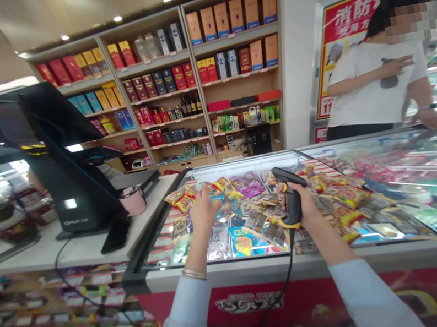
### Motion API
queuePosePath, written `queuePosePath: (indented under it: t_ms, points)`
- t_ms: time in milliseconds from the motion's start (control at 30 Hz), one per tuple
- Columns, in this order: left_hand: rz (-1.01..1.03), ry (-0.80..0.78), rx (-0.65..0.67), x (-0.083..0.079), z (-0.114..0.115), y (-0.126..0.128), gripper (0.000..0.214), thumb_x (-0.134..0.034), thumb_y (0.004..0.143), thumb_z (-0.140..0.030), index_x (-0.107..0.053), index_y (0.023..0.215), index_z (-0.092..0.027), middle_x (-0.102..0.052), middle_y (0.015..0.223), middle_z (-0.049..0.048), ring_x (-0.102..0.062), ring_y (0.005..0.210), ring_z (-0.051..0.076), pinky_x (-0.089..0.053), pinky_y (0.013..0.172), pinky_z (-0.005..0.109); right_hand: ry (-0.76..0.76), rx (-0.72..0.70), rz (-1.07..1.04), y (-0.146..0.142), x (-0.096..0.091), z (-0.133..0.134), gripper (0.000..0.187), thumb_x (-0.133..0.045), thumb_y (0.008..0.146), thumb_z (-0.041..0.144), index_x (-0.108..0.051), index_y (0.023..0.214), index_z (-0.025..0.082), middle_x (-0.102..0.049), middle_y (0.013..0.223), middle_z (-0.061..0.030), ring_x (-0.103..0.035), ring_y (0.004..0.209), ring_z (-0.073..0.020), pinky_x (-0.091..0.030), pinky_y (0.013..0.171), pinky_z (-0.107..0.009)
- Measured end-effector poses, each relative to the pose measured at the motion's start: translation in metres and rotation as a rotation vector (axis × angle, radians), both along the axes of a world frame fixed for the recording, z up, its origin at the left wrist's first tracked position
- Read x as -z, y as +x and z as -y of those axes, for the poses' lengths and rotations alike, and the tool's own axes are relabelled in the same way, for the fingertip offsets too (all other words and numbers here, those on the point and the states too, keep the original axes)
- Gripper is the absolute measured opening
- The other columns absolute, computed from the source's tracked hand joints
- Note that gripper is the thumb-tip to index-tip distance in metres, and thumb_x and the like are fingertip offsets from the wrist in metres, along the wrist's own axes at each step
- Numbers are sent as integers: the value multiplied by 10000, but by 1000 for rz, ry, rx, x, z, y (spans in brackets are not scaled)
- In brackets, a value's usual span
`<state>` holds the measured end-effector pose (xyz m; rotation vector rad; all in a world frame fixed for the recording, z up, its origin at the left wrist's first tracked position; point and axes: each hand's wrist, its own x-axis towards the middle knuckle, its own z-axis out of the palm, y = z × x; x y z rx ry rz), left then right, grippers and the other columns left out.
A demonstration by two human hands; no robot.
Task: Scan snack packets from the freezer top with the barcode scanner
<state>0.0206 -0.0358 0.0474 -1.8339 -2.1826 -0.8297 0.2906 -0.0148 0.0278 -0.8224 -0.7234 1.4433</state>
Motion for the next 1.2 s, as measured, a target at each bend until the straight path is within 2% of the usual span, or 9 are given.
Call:
queuePosePath:
  t_ms: [233, 367, 467, 567, 700, 800, 933, 1033, 1200]
  points:
    - [137, 141, -252, 60, 7, -92, 745, -526, 852, -327, -192, 1482, -112, -541, 1321, 210, -575, 1161, 313, -490, 886, 398, -26, -164, 55, -96, 23, 1, 267, -615, 749, 418, -610, 654, 168, -555, 398, -9, -496, 331, -119, -398, 332, -199]
    - [164, 185, -226, 93, 1, -122, 682, -490, 866, -306, -235, 1463, -96, -496, 1369, 222, -530, 1227, 295, -473, 937, 398, -43, -266, 122, -141, 39, -1, 280, -577, 768, 418, -620, 649, 167, -544, 385, -15, -486, 317, -125, -391, 322, -209]
    - [145, 152, -161, 108, -7, -133, 604, -444, 892, -305, -283, 1440, -109, -492, 1378, 203, -511, 1245, 275, -456, 963, 387, -49, -283, 153, -170, 51, -4, 269, -600, 747, 421, -613, 644, 173, -536, 391, -2, -486, 319, -123, -390, 320, -213]
    - [114, 130, -150, 116, -12, -135, 580, -453, 893, -376, -347, 1401, -116, -490, 1372, 198, -475, 1274, 286, -424, 999, 406, -37, -315, 165, -191, 63, -6, 270, -614, 725, 434, -603, 640, 178, -523, 384, 8, -492, 324, -125, -400, 334, -219]
    - [68, 74, -196, 117, -7, -129, 676, -586, 802, -470, -398, 1358, -135, -425, 1417, 208, -418, 1310, 334, -396, 1014, 445, -49, -382, 186, -205, 78, -4, 297, -632, 694, 471, -584, 631, 184, -523, 379, 7, -484, 319, -128, -394, 328, -227]
    - [35, 17, -250, 115, 0, -123, 679, -648, 746, -384, -415, 1345, -164, -413, 1414, 197, -441, 1278, 348, -387, 1004, 468, -62, -426, 186, -207, 85, -1, 321, -651, 666, 496, -590, 645, 182, -540, 398, 5, -482, 314, -126, -399, 326, -232]
    - [85, 42, -249, 118, 3, -125, 582, -596, 740, -225, -466, 1304, -161, -476, 1306, 178, -522, 1173, 314, -418, 967, 458, -59, -452, 181, -205, 93, 1, 358, -688, 634, 526, -584, 662, 185, -555, 403, -1, -488, 315, -131, -412, 333, -237]
    - [269, 170, -189, 125, -1, -133, 577, -601, 722, -215, -495, 1287, -165, -490, 1255, 160, -545, 1132, 285, -444, 961, 448, -71, -454, 182, -204, 98, 0, 384, -687, 632, 551, -576, 672, 186, -554, 392, -6, -499, 321, -141, -412, 332, -235]
    - [826, 390, -11, 131, -8, -142, 474, -520, 825, -383, -542, 1268, -215, -527, 1289, 119, -596, 1086, 216, -499, 914, 370, -69, -496, 138, -202, 100, -2, 393, -666, 660, 558, -608, 680, 169, -573, 406, -21, -506, 325, -135, -411, 341, -222]
